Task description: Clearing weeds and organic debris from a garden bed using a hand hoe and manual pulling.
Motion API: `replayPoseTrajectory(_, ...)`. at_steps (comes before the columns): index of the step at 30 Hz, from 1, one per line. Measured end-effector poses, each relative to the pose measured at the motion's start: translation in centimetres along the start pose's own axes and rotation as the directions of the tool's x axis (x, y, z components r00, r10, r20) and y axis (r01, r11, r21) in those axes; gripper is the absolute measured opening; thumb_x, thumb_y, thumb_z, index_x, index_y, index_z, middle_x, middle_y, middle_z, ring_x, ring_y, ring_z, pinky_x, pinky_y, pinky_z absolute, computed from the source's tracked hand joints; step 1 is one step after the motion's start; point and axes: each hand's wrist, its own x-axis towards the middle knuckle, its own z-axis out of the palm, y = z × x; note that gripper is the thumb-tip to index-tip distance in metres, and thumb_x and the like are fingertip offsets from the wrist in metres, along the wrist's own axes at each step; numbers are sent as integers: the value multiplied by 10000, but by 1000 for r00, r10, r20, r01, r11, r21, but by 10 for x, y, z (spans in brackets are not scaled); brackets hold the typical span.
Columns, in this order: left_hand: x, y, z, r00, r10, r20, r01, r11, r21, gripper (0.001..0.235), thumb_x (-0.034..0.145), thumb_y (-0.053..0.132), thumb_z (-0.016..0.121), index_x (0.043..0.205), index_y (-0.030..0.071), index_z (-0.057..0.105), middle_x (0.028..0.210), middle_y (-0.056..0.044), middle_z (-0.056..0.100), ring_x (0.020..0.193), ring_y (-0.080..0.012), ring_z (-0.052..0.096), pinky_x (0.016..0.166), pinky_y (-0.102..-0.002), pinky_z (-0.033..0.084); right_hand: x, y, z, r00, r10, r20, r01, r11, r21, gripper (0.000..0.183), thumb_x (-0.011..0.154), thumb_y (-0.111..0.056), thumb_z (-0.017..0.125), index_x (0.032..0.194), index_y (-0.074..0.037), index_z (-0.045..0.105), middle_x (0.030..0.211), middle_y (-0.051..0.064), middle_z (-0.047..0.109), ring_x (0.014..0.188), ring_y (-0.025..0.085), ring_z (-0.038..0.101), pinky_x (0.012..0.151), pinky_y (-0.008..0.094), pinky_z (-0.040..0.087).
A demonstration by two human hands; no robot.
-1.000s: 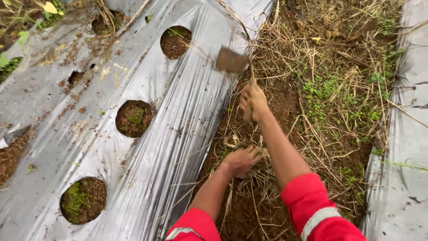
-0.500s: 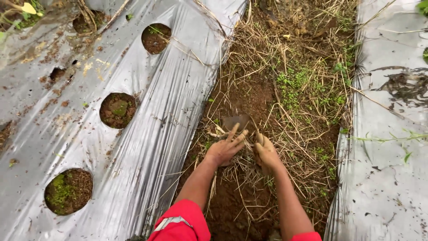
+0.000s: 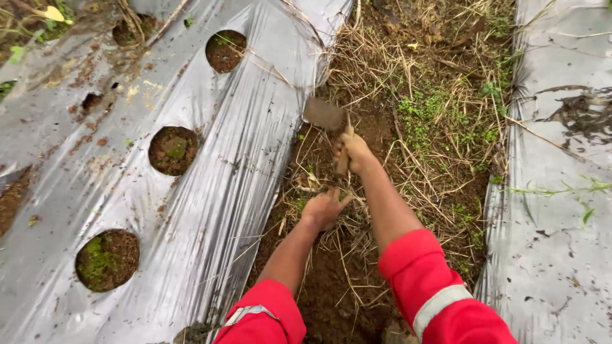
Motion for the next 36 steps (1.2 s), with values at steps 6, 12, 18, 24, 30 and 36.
replayPoseTrajectory(6,-17,22,-19,998,36,55,-40,997,65,469,870,136,597,1332,210,560,1238,-278,592,1028,-334,683,701,-293,586,-65,82,-63,996,2,-86,-43,878,-477,125,968,-84,501,1013,13,566,571,48,562,389,173,532,324,358,465)
replayPoseTrajectory(12,-37,80,-19,977,-101,188,142,964,-223,873,800,72,653,1600,50,306,1272,-377,566,1002,-388,703,794,-396,626,-217,70,-54,972,37,-234,-212,578,-788,520,971,-211,599,1481,-170,508,1374,164,629,1283,338,600,1064,519,488)
replayPoseTrajectory(18,-38,106,-21,971,-117,208,168,955,-245,860,772,137,708,1549,9,363,1335,-354,529,1237,-411,604,855,-360,602,-240,59,-56,957,68,-282,-282,450,-848,689,918,-390,660,1532,-139,474,1471,195,569,1365,381,536,1135,524,439)
replayPoseTrajectory(24,-78,93,-168,953,-122,276,101,991,89,782,897,241,645,1613,154,344,1702,-206,189,1530,-498,174,1163,-744,138,-147,44,-69,937,-292,-194,50,658,-752,393,930,-125,590,1278,57,582,1152,328,632,1101,463,635,926,569,489)
replayPoseTrajectory(30,-41,100,-63,949,-129,287,202,949,-241,922,802,169,729,1601,58,283,1495,-439,338,1298,-588,499,955,-489,593,-40,64,-114,935,-204,-290,-33,765,-643,337,874,-141,598,1181,-6,625,755,216,659,455,278,640,455,443,523)
replayPoseTrajectory(36,-34,100,-32,962,-98,256,180,930,-321,843,787,25,717,1523,24,305,1439,-432,372,1289,-548,524,935,-488,590,-161,67,-89,908,-42,-417,-293,648,-703,565,906,-256,611,1442,-88,549,1391,232,611,1343,377,546,1124,540,431)
